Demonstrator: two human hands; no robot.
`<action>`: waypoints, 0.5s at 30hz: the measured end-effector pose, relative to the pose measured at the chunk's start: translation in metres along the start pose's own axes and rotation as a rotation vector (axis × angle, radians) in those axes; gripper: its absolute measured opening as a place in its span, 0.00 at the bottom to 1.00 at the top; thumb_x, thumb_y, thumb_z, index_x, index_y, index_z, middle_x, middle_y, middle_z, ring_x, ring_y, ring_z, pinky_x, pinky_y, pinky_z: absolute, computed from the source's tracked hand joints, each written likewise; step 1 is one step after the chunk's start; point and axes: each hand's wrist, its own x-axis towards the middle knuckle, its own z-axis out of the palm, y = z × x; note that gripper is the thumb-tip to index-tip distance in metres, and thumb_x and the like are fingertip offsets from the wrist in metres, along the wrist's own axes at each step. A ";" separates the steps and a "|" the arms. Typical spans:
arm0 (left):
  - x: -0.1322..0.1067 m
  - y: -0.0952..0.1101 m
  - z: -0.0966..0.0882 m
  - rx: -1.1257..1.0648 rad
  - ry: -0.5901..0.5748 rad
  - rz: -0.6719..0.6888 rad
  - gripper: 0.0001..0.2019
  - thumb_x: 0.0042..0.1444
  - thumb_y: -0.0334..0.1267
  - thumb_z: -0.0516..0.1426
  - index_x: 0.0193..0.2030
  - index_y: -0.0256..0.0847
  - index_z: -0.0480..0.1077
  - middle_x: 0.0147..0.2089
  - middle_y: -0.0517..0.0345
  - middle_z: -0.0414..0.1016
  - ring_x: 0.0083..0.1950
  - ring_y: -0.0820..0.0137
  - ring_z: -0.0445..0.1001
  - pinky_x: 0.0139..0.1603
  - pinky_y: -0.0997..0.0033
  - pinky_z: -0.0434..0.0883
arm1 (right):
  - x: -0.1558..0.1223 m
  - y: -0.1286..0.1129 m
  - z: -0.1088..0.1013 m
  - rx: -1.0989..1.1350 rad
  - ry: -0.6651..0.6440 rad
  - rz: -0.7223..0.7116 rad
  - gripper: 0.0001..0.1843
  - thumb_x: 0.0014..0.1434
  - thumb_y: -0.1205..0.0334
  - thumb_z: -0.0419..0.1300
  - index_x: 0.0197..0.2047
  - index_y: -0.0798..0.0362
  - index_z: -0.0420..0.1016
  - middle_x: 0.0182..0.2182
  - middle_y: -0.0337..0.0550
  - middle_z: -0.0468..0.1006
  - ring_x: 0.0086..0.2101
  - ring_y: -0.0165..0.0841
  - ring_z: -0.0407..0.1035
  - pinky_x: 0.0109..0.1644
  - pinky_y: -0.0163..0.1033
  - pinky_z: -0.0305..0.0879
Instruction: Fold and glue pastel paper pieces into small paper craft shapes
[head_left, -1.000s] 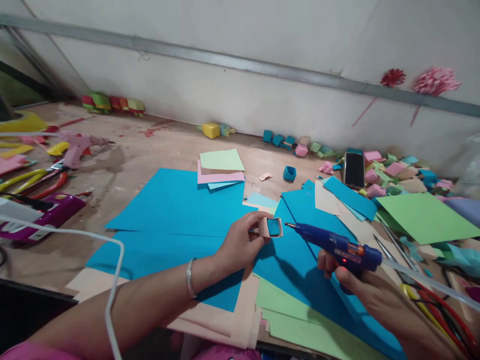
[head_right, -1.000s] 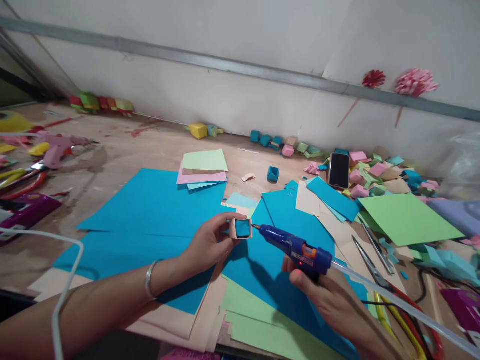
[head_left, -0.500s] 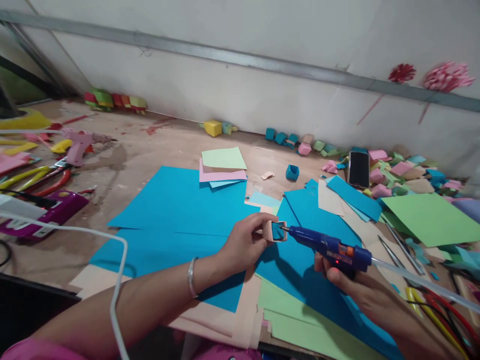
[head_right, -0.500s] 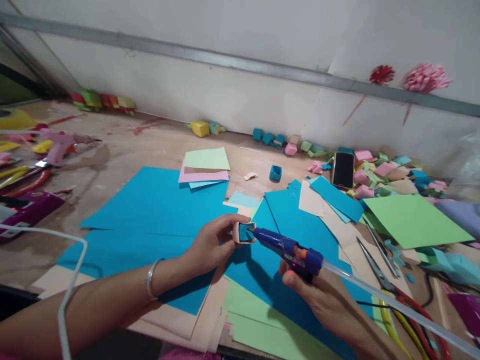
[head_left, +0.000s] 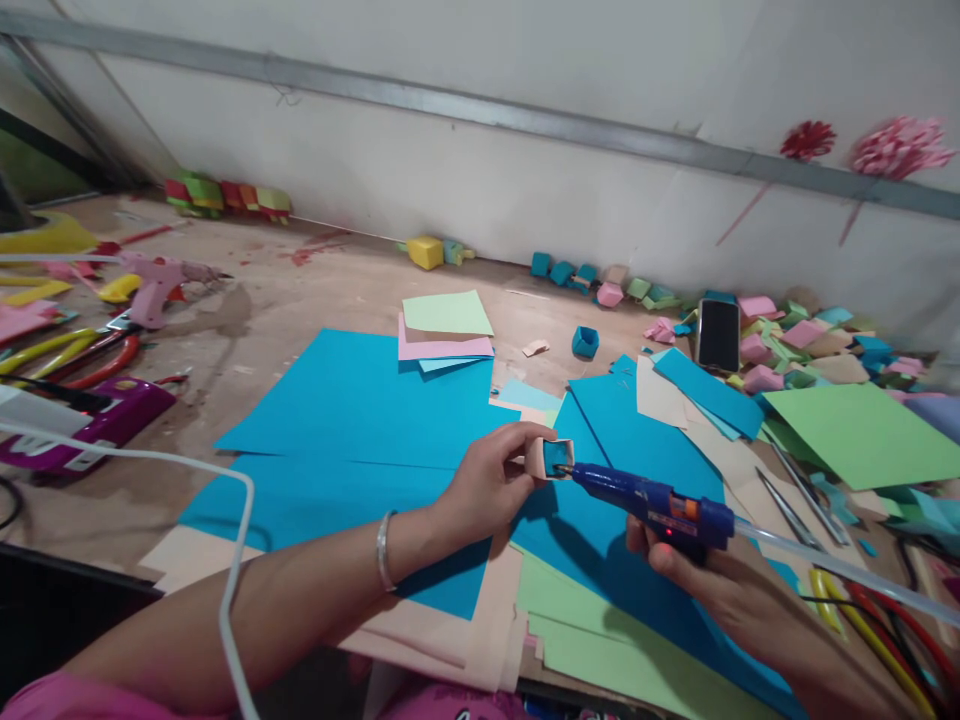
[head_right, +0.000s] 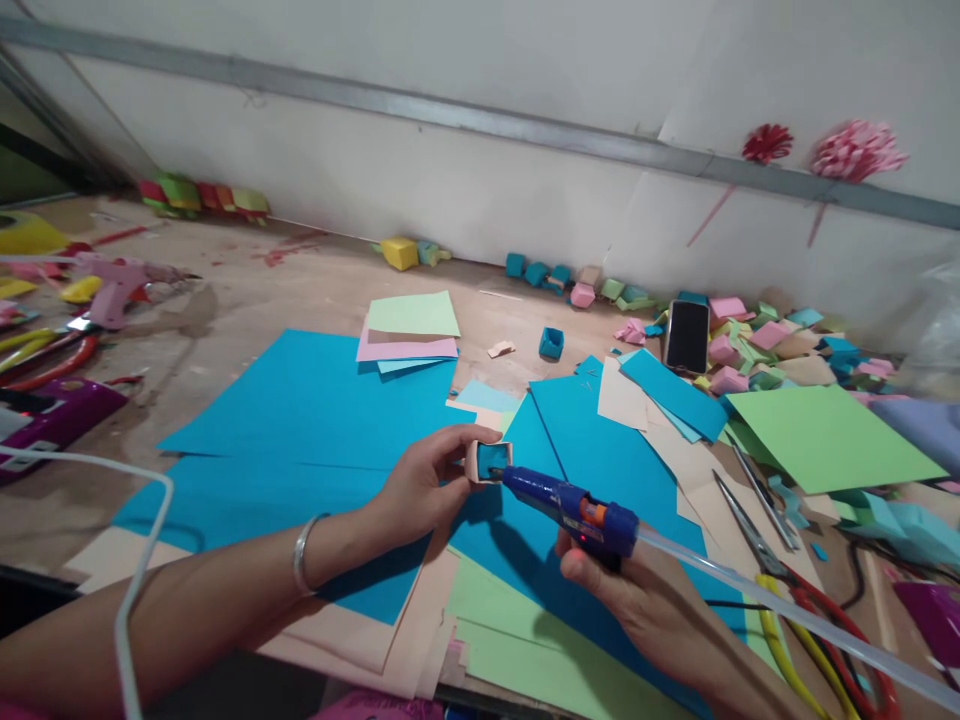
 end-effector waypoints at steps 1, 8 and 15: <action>0.000 -0.001 0.000 0.001 0.002 -0.002 0.19 0.50 0.26 0.55 0.50 0.40 0.71 0.51 0.51 0.72 0.50 0.63 0.75 0.43 0.69 0.77 | -0.001 0.000 0.001 -0.001 0.006 0.001 0.19 0.58 0.44 0.59 0.40 0.51 0.79 0.38 0.46 0.80 0.38 0.38 0.73 0.38 0.37 0.71; -0.001 0.001 0.002 -0.049 -0.029 -0.021 0.18 0.51 0.28 0.57 0.50 0.40 0.71 0.51 0.49 0.73 0.50 0.62 0.75 0.45 0.65 0.77 | 0.002 -0.003 -0.001 0.018 0.048 -0.016 0.20 0.58 0.44 0.59 0.43 0.52 0.79 0.39 0.47 0.80 0.39 0.39 0.74 0.39 0.39 0.72; -0.001 0.000 0.000 -0.024 -0.020 -0.039 0.19 0.49 0.27 0.57 0.49 0.39 0.71 0.51 0.49 0.72 0.50 0.63 0.74 0.41 0.69 0.76 | 0.000 -0.005 0.000 -0.027 0.026 -0.035 0.20 0.58 0.43 0.58 0.39 0.51 0.78 0.34 0.45 0.80 0.35 0.38 0.74 0.34 0.37 0.72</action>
